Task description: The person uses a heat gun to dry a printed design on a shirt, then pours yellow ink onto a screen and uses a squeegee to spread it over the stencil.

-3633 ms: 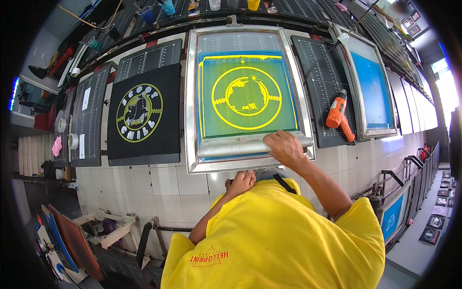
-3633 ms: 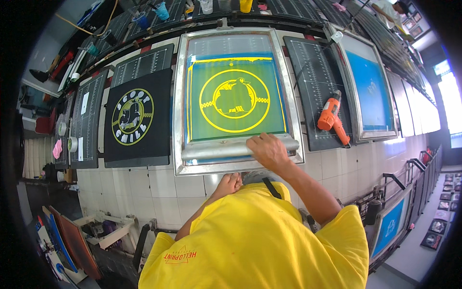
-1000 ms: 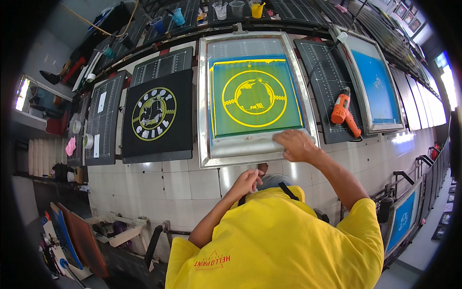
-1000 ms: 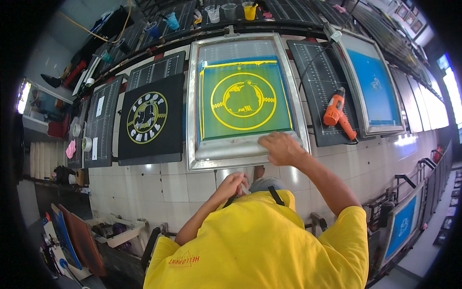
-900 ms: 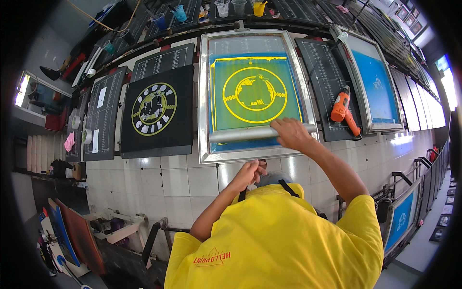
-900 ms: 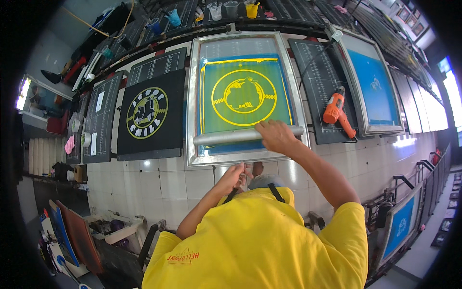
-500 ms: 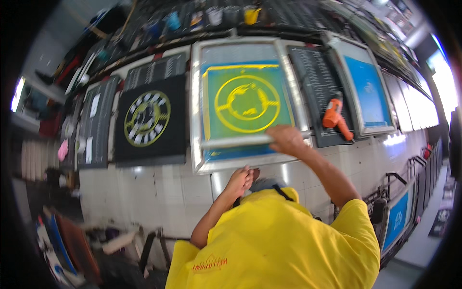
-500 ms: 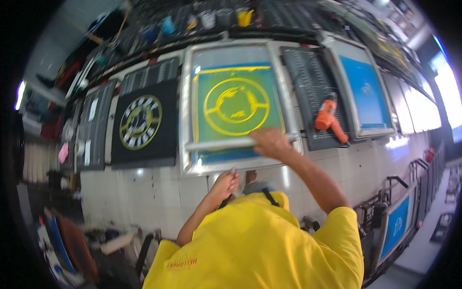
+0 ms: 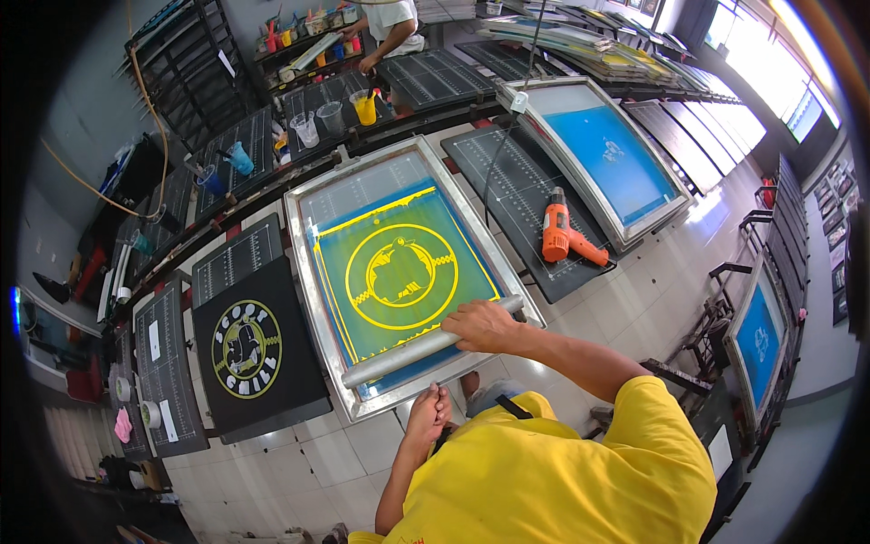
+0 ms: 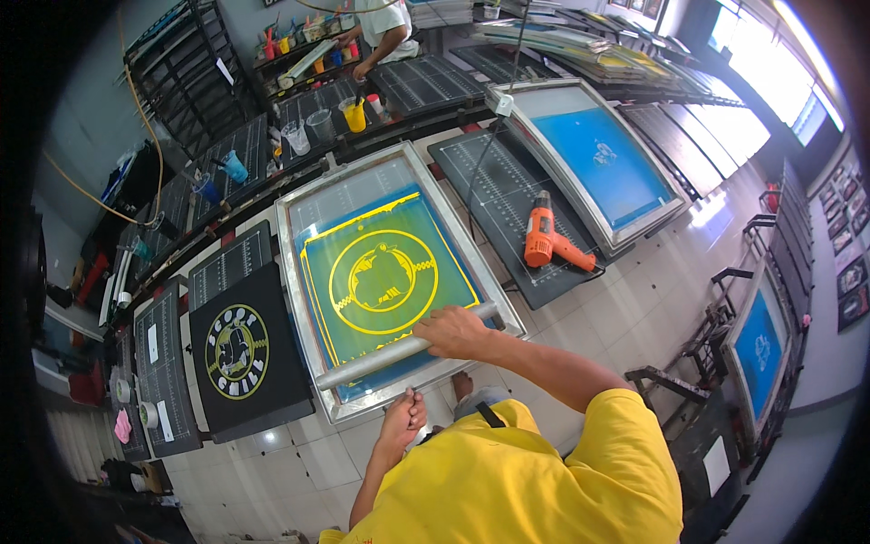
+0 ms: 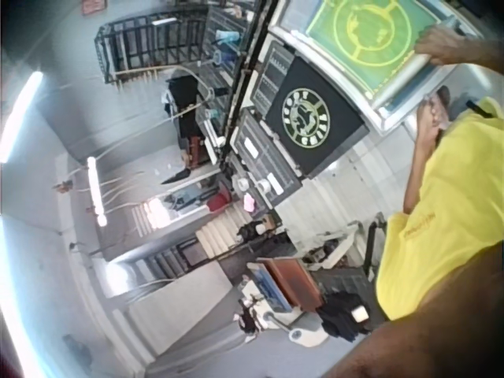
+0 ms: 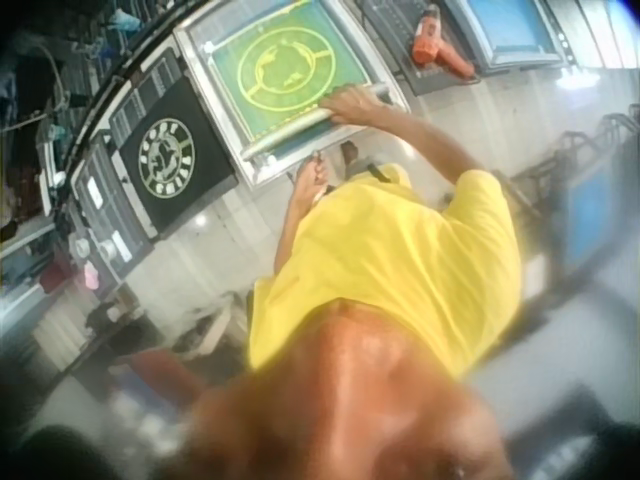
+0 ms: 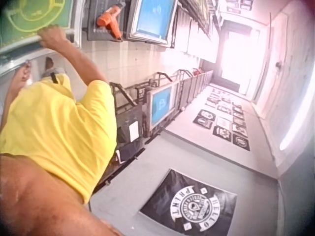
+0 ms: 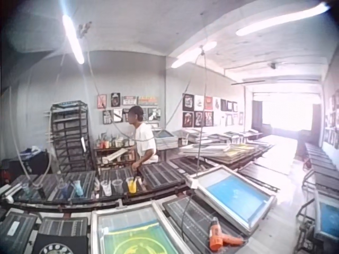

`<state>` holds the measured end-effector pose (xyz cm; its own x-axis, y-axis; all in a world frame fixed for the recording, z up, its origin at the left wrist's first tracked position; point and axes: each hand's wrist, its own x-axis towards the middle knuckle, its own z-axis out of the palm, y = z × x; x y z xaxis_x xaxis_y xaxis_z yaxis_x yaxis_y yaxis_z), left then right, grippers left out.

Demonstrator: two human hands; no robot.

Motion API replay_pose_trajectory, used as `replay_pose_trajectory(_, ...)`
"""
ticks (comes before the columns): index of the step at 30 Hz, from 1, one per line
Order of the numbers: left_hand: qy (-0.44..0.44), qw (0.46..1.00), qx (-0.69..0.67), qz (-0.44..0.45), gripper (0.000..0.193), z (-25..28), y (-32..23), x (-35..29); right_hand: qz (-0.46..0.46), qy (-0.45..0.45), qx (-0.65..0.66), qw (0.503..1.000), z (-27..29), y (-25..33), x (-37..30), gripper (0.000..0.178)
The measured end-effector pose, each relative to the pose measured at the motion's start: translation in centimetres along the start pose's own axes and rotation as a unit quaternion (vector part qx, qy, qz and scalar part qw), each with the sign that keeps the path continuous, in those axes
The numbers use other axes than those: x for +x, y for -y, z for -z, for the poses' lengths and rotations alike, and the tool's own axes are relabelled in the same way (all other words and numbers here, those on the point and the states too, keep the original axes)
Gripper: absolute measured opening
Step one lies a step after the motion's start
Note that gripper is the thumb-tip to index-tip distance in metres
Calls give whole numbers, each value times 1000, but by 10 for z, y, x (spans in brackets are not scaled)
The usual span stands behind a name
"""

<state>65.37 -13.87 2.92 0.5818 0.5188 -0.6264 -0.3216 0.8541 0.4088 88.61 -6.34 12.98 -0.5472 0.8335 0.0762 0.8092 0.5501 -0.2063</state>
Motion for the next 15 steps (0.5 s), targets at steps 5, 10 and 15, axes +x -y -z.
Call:
replay_pose_trajectory(5,-2,1000,16,-18,33,2,3,-1,-5,-10,5,1000,5,4,-1,28)
replay_pose_trajectory(10,4,1000,21,-22,33,4,4,0,-6,-11,5,1000,6,7,-3,28)
replay_pose_trajectory(15,3,999,33,-21,33,3,2,-3,1,-14,-3,1000,8,10,-5,28)
